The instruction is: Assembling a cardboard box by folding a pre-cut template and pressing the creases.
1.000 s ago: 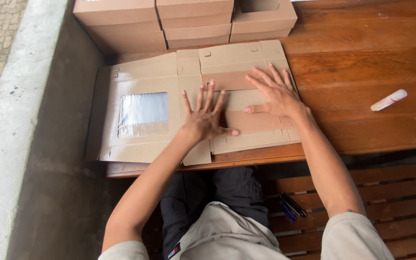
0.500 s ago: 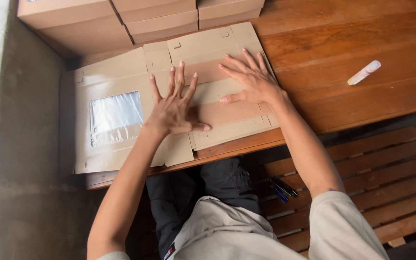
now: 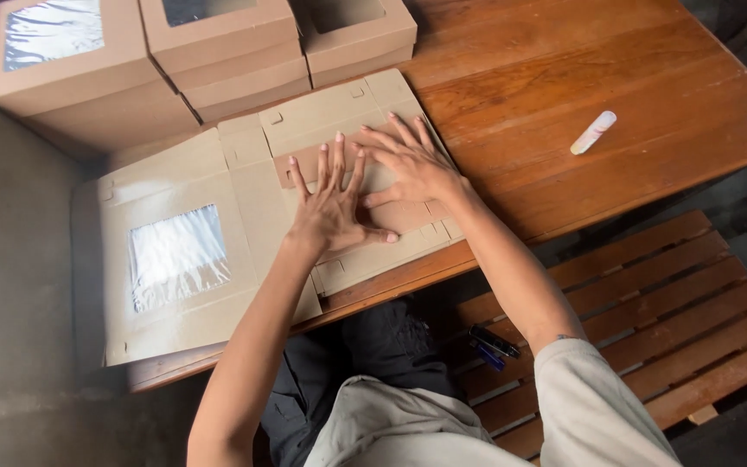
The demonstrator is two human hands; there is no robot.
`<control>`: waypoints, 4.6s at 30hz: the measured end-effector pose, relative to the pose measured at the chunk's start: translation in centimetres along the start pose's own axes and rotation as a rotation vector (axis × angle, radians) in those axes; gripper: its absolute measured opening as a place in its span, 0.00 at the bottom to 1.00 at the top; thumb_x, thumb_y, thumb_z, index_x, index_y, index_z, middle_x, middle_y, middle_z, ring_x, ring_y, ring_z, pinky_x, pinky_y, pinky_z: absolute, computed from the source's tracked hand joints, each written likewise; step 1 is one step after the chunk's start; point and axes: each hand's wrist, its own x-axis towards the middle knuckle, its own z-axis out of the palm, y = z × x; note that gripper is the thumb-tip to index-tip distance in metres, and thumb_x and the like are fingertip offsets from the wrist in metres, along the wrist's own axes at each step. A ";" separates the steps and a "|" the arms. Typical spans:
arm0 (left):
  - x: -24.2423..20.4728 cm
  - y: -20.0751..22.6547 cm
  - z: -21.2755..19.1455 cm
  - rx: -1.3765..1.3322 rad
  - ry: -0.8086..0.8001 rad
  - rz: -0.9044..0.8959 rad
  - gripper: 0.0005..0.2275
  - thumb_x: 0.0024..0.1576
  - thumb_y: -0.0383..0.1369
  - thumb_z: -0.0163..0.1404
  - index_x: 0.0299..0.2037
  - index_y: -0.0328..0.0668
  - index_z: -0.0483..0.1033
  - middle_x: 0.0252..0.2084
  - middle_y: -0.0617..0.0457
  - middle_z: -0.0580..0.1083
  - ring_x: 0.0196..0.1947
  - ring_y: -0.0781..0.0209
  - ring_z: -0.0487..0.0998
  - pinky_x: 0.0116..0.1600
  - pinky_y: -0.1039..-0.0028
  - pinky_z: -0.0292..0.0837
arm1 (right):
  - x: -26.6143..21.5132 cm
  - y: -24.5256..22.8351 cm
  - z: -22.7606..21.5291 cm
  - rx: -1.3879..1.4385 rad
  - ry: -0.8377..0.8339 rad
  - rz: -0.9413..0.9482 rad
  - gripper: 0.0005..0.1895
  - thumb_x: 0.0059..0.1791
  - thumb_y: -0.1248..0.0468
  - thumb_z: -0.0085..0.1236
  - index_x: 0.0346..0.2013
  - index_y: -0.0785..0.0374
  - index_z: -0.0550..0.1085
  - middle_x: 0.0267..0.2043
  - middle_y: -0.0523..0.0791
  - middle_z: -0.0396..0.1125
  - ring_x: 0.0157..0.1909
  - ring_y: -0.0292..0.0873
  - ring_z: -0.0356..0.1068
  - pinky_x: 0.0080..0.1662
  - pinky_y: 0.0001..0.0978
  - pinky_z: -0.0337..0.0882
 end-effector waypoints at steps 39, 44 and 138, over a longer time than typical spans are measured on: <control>5.1 -1.2 3.9 -0.194 0.115 -0.087 0.36 0.65 0.58 0.22 0.79 0.50 0.28 0.76 0.47 0.17 0.76 0.43 0.15 0.71 0.30 0.15 | 1.8 3.0 2.8 -0.131 0.146 -0.158 0.42 0.53 0.29 0.24 0.71 0.50 0.62 0.81 0.40 0.38 0.80 0.59 0.26 0.70 0.71 0.23; 5.9 -1.5 4.3 -0.023 0.164 -0.160 0.42 0.57 0.65 0.09 0.77 0.47 0.30 0.80 0.53 0.33 0.80 0.54 0.32 0.74 0.37 0.21 | 1.2 2.2 2.4 -0.062 0.112 -0.097 0.30 0.57 0.46 0.36 0.75 0.41 0.54 0.81 0.40 0.37 0.80 0.59 0.26 0.72 0.68 0.23; 7.6 -0.8 7.0 -0.028 0.344 -0.302 0.30 0.61 0.53 0.23 0.73 0.56 0.53 0.79 0.45 0.40 0.79 0.43 0.39 0.71 0.27 0.30 | 1.6 -0.7 1.9 -0.029 0.195 0.085 0.38 0.57 0.38 0.20 0.75 0.55 0.53 0.79 0.44 0.44 0.80 0.55 0.35 0.73 0.59 0.28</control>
